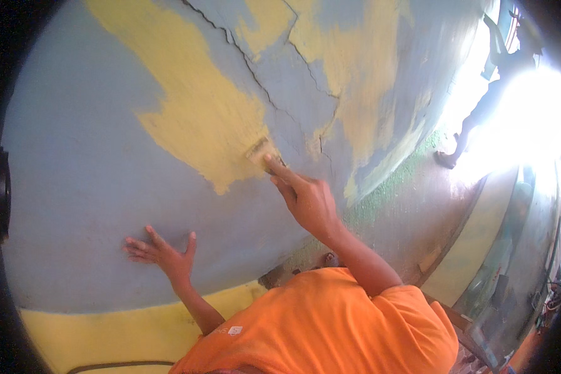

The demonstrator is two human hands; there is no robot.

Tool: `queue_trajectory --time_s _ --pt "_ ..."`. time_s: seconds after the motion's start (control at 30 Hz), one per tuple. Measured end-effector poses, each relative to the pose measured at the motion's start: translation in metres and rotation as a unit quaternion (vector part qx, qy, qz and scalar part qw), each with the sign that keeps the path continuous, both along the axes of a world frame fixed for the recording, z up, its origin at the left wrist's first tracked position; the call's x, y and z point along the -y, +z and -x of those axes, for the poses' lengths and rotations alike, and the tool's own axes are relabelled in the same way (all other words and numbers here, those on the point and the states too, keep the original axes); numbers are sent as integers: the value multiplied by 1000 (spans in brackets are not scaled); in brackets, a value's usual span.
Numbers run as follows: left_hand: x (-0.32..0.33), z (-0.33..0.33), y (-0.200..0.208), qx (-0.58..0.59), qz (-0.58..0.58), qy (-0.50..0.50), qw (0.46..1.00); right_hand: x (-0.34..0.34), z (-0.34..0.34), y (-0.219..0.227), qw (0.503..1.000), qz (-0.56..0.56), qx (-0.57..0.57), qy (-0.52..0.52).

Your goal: The person uses a scraper to remove old paint from a cracked wall. They repeatedly scrape along the crack and surrounding areas, occasionally wiping the scraper with their hand. Another person is visible in the background working on a different section of the wall.

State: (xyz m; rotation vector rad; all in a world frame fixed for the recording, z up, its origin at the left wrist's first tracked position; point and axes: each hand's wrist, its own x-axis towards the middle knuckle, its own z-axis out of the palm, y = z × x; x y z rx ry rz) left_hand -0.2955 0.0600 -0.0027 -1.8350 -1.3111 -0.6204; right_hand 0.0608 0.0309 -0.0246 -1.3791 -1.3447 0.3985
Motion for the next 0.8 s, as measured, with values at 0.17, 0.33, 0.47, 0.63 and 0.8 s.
queue_trajectory --time_s 0.17,0.33,0.47,0.63,0.8 --pt "2 -2 1 14 15 -10 1000 -2 2 9 998 -43 -48 -20" --pt "2 -2 1 14 2 -7 1000 3 -1 16 997 -18 -71 -8" --pt "0 -1 0 3 7 -1 1000 2 0 10 997 1 -79 -14" --pt "0 0 0 19 9 -2 1000 -6 2 -8 996 -34 -78 -31" --pt "0 -1 0 21 9 -5 1000 1 -2 -6 998 -23 -48 -33"
